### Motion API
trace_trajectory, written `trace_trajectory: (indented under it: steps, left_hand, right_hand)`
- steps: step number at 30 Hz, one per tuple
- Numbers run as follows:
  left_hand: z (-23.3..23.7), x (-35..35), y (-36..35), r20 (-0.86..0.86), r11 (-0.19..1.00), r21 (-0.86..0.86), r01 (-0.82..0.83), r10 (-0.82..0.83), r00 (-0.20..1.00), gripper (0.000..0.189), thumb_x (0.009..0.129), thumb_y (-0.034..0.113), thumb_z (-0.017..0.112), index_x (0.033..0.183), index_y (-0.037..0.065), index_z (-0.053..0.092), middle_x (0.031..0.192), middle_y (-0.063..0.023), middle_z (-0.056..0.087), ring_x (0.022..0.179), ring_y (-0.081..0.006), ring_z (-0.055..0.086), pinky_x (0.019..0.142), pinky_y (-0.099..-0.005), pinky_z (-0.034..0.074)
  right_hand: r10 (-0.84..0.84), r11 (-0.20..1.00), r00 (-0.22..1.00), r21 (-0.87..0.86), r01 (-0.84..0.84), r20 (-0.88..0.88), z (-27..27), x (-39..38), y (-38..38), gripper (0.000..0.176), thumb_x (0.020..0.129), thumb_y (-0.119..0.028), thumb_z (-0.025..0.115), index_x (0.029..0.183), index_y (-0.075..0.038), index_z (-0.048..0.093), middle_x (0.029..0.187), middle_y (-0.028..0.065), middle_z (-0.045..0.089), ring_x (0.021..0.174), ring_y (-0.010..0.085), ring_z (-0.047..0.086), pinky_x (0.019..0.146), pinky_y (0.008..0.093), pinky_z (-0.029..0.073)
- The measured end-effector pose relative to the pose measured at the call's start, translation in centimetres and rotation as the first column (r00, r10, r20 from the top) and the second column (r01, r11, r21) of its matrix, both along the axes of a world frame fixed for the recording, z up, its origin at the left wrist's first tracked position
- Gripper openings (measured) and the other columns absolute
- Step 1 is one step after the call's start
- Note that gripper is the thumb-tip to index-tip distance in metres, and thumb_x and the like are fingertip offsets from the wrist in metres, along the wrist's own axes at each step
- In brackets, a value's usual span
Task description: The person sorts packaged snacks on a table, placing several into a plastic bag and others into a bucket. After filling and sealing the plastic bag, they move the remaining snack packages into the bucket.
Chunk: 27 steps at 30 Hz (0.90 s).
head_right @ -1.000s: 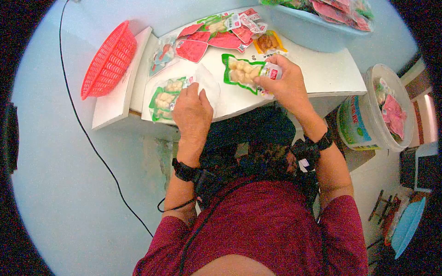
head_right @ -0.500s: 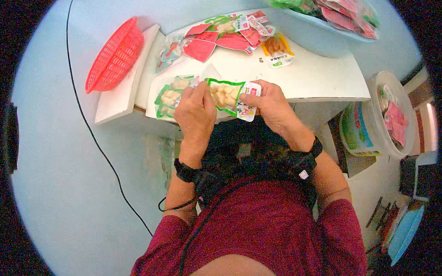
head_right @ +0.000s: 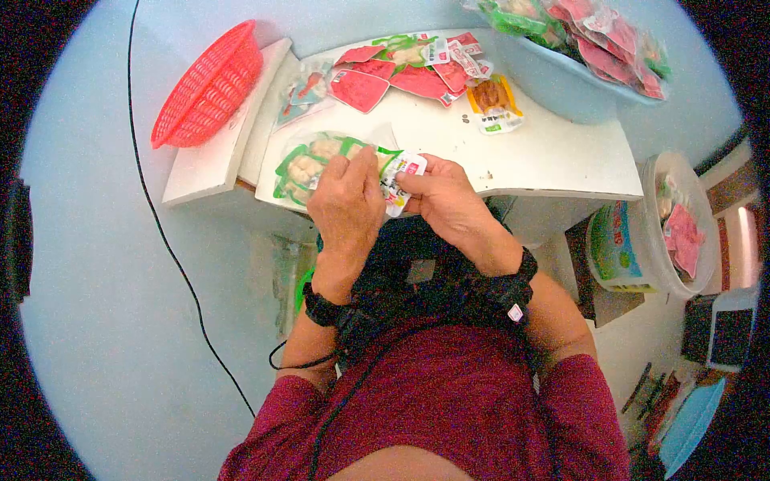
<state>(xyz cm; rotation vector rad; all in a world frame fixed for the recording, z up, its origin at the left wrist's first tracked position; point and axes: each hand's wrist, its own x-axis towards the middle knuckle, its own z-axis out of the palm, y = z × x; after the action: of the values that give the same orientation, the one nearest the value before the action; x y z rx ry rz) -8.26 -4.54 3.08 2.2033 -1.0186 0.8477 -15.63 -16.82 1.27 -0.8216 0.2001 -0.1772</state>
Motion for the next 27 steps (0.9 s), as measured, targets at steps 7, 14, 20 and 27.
trace_trajectory:
  steps: [7,14,20,27]
  left_hand:
    - [0.4,-0.5,0.6,-0.018,0.999,-0.033,0.036,-0.036,0.999,0.012,0.084,0.011,0.065,0.096,0.011,0.069,0.072,-0.0084,0.055,0.064,-0.0297,0.059,0.053,-0.041,0.046]
    - [0.2,-0.7,0.9,-0.01,0.999,-0.029,0.031,-0.032,0.999,0.014,0.085,0.013,0.066,0.097,0.011,0.07,0.074,-0.0084,0.055,0.064,-0.0297,0.059,0.053,-0.0406,0.047]
    - [0.0,-0.8,1.1,-0.017,0.997,-0.037,0.066,-0.066,0.998,0.014,0.085,0.011,0.064,0.098,0.012,0.07,0.073,-0.0089,0.055,0.064,-0.0297,0.059,0.053,-0.0406,0.047]
    - [0.1,-0.9,1.4,-0.021,0.994,-0.064,0.091,-0.093,0.995,0.012,0.085,0.009,0.063,0.096,0.01,0.068,0.073,-0.0095,0.054,0.064,-0.0302,0.059,0.054,-0.0415,0.047]
  right_hand:
    - [0.044,0.999,0.999,0.023,-0.044,0.013,-0.5,2.1,0.8,0.022,0.095,-0.006,0.054,0.114,0.003,0.059,0.11,0.0105,0.065,0.097,0.0194,0.065,0.083,0.0351,0.055]
    - [-0.009,0.982,1.0,0.188,0.007,0.006,0.1,3.6,3.0,0.019,0.095,-0.004,0.052,0.112,0.001,0.059,0.106,0.0114,0.065,0.093,0.0209,0.064,0.084,0.0335,0.054]
    - [-0.011,0.965,1.0,0.261,0.003,0.029,-0.8,4.8,3.8,0.02,0.097,-0.007,0.045,0.108,0.0,0.06,0.1,0.0117,0.065,0.089,0.0214,0.063,0.081,0.0348,0.054]
    - [-0.131,0.99,0.975,-0.024,0.137,0.18,-1.3,5.1,5.0,0.018,0.098,-0.012,0.045,0.103,-0.002,0.059,0.093,0.0099,0.062,0.082,0.0205,0.061,0.075,0.0358,0.054]
